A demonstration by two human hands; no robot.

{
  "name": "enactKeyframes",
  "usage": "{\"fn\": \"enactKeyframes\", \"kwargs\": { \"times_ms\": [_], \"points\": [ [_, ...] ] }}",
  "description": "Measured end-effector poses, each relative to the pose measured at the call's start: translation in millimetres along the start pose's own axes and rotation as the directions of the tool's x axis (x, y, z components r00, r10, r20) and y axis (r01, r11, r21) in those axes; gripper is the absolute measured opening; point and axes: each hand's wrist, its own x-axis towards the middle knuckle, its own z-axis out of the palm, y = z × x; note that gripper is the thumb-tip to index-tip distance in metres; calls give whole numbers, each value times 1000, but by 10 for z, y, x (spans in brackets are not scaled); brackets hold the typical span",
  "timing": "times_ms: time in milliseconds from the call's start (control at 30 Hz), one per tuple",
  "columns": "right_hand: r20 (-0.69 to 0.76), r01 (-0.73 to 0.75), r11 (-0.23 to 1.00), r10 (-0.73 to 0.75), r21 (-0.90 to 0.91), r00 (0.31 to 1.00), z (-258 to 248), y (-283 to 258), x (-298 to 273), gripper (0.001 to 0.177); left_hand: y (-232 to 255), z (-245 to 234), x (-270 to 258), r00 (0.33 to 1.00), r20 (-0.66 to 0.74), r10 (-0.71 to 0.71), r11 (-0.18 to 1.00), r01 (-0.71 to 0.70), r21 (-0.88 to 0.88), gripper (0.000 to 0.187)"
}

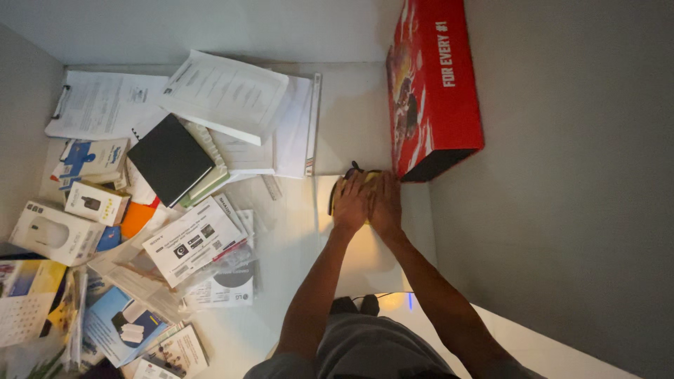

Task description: The person wipes a white document with a yellow cloth on a cluttered white table. The person moves a red box to the side, picks up the document, and repeatedly rubs the surface with the cloth, flipping the document over to clean both sides.

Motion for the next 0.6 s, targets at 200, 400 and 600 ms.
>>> {"fn": "enactKeyframes", "kwargs": {
  "times_ms": [200,400,600],
  "points": [
    [-14,-5,1000,5,-23,1000,73,-40,3,60,-69,10,4,999,31,-28,1000,27,13,41],
    [113,102,938,-68,-332,991,210,-175,55,64,-170,-139,-74,996,31,-81,996,81,25,41],
    [212,60,993,-37,-104,976,288,-467,48,66,-353,-304,-274,985,19,-171,984,170,48,44]
  ]
}}
